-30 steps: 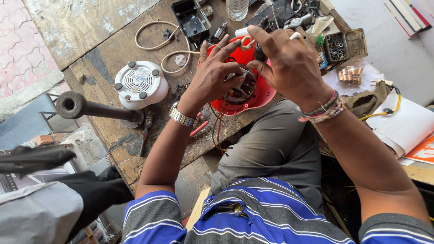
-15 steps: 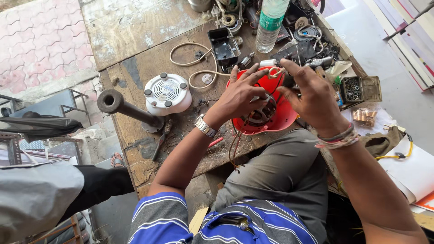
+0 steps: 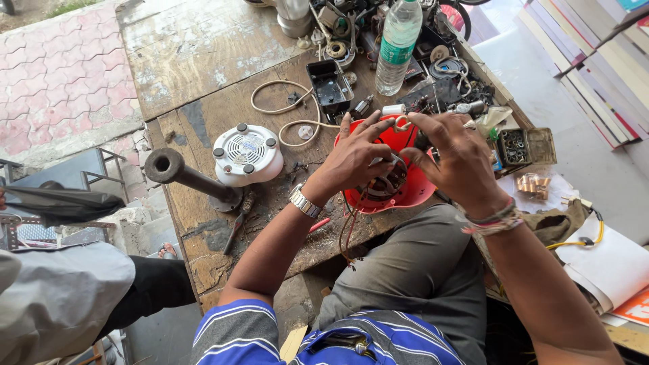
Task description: The person disassembles a red plastic appliance housing, uses a screwdriver and pliers to adjust internal wiring and components, then reassembles the housing. The person also handles a small black box-like component and places it on the workbench.
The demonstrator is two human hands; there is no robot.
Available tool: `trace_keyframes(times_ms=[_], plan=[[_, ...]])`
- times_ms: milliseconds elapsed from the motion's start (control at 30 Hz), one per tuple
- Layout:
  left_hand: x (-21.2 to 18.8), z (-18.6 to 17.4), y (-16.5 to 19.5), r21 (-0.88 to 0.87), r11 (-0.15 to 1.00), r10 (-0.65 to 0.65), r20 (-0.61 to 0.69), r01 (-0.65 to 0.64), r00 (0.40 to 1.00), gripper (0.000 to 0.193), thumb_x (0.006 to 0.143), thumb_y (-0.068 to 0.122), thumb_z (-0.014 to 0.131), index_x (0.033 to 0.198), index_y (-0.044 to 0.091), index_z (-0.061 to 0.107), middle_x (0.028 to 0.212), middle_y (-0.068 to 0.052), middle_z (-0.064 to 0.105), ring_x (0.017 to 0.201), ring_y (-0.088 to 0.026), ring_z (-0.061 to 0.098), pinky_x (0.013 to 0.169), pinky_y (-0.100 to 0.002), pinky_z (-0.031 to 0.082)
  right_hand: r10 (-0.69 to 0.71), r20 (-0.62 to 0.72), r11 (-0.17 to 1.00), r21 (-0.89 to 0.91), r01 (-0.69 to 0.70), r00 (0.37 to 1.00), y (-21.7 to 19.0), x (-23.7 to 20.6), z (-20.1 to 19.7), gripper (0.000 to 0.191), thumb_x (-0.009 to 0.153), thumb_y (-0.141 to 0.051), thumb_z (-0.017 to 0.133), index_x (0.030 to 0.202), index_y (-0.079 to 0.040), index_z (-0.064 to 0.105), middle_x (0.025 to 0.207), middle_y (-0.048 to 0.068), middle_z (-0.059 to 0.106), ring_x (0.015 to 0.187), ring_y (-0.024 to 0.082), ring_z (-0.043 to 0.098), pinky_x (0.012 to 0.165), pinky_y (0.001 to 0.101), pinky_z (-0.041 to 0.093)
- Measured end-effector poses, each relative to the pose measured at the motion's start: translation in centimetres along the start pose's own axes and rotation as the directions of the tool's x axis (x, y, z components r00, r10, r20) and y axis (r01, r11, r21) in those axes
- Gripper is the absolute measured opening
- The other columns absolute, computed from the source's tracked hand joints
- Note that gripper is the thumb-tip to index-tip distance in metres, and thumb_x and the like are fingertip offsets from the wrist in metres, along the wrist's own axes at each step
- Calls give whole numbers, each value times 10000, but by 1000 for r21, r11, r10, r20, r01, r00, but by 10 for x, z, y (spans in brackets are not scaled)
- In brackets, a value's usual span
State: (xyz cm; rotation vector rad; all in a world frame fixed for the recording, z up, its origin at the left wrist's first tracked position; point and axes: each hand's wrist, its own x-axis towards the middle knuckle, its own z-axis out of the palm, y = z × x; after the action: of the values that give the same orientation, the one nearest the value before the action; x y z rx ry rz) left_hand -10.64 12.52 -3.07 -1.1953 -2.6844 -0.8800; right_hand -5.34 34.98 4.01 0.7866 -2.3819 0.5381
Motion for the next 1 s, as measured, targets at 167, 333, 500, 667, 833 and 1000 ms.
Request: trace_keyframes(times_ms=[167,333,500,667,833,1000], plan=[[0,1,-2,6,1000,-14,18,14,1000,159,846,358,789,944,233,804,1588,-118,420,1528,-395,252,1146,-792,62,98,83,976,186,-112,992,6,-3,2,628,987,-298,771,1526,-166,475,1026,112,647,851,272,666,707,420,535],[1,1,-2,5,1000,-18,21,18,1000,159,848,359,781,952,241,807,1598,-114,418,1539,-386,249,1153,-794,50,63,104,997,-52,-58,993,9,-7,1,681,896,-290,810,1485,-178,487,1051,111,673,820,241,672,747,518,482],[1,2,-1,5,1000,-10,19,10,1000,165,849,359,783,966,245,808,1591,-121,416,1530,-392,241,1143,-799,37,132,127,985,94,-145,983,6,-6,1,650,950,-263,789,1516,-227,471,1037,87,678,842,277,645,814,441,516],[0,4,-4,-6,1000,-5,2,5,1000,142,858,353,784,942,240,807,1596,-114,429,1543,-381,257,1159,-795,43,79,91,992,92,-87,993,2,-3,-1,676,906,-258,764,1497,-201,442,1148,156,650,1005,351,661,876,453,494],[1,3,-4,-4,1000,-8,8,8,1000,154,849,356,785,948,240,805,1590,-121,426,1531,-393,255,1145,-799,40,138,147,984,89,-152,979,1,-3,-5,674,899,-213,800,1489,-185,477,1096,87,712,920,266,717,928,519,484],[1,2,-2,-3,1000,-10,2,10,1000,143,847,348,791,913,221,796,1586,-116,432,1528,-396,266,1146,-799,35,-1,37,1000,-22,1,999,4,-5,0,679,924,-253,807,1492,-170,444,1193,146,678,1038,313,676,830,445,515]])
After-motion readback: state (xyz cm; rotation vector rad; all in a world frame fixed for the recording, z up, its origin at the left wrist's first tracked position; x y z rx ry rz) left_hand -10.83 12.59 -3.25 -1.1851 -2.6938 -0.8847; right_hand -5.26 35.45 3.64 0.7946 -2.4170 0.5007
